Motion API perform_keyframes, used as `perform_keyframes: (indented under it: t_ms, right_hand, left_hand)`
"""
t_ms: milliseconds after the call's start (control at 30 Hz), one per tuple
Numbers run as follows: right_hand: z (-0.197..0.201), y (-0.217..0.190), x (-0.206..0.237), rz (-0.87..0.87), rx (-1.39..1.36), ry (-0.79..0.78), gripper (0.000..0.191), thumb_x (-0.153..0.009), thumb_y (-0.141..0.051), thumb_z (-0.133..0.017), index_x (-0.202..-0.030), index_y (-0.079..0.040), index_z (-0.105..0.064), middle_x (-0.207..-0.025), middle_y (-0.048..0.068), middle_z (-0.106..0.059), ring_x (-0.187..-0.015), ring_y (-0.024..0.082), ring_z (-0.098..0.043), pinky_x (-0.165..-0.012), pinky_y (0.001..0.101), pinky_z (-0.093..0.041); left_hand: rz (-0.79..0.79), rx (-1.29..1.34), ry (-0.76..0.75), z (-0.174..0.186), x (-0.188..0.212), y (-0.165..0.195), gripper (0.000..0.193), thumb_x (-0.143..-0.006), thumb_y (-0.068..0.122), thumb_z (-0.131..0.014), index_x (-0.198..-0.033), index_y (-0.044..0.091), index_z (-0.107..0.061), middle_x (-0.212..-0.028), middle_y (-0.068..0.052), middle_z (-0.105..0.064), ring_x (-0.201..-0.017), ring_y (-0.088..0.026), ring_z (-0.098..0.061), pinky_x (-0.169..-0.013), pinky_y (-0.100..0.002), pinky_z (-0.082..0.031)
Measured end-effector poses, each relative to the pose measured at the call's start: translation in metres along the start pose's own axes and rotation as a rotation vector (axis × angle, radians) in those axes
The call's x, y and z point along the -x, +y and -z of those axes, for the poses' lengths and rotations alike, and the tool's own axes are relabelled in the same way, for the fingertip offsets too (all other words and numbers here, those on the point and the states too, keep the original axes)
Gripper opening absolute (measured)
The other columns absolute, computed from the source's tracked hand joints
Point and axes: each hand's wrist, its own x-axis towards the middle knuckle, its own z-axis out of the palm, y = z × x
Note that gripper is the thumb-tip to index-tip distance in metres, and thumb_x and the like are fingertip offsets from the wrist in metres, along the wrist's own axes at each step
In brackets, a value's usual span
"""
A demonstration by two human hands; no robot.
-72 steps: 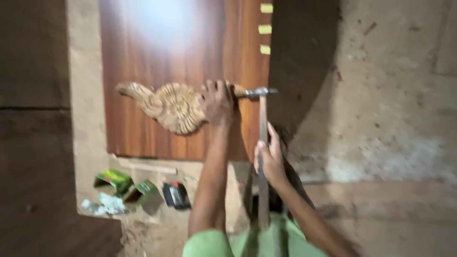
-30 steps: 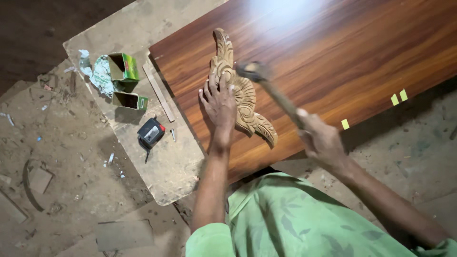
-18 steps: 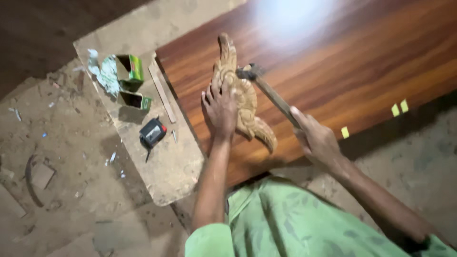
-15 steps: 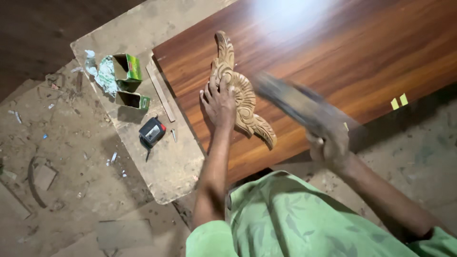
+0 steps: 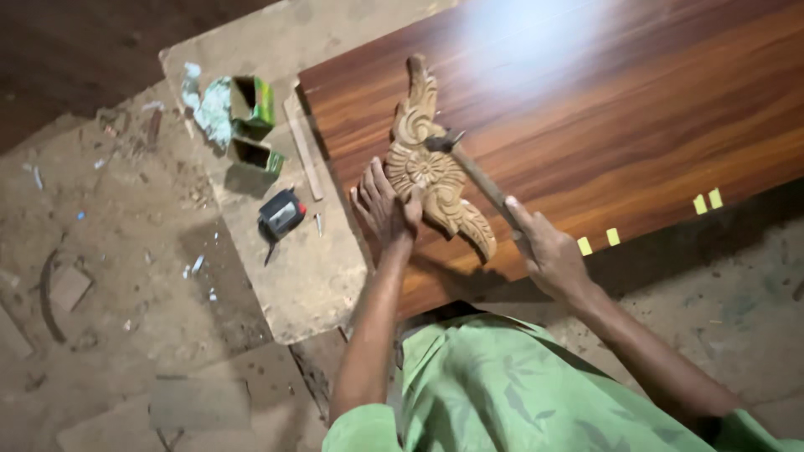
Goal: The person attaches a carved wooden ornament to a wood panel by measuring its position with a tape measure and a wooden strip, then securing it using a hammer and small nails.
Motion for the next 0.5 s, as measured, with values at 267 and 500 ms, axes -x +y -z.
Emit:
perform_keyframes:
  t_ms: [267, 500]
  right_hand:
    - [-0.038, -0.008, -0.019, -0.023, 0.131, -0.255, 0.066, -0.096, -0.011, -0.062, -0.158, -0.02, -0.041, -0.094, 0.017, -0.063, -0.07, 0.037, -0.063, -0.06, 0.0493, -0.052]
    - [-0.005, -0.009, -0.013, 0.209, -0.035, -0.053, 0.056, -0.105, -0.014, -0.059, -0.157, -0.019, -0.037, -0.098, 0.017, -0.061, -0.067, 0.032, -0.059, -0.057, 0.0457, -0.048]
  left_hand:
    - [-0.139, -0.152, -0.001, 0.002, 0.014, -0.018, 0.096, -0.088, 0.065, -0.065, -0.156, 0.004, -0.036, -0.16, -0.013, -0.041, -0.152, -0.03, -0.03, -0.127, -0.054, -0.012]
    - [-0.11, -0.118, -0.009, -0.012, 0.016, -0.024, 0.093, -0.093, 0.069, -0.062, -0.157, 0.007, -0.036, -0.162, -0.007, -0.039, -0.155, -0.025, -0.027, -0.131, -0.054, -0.007]
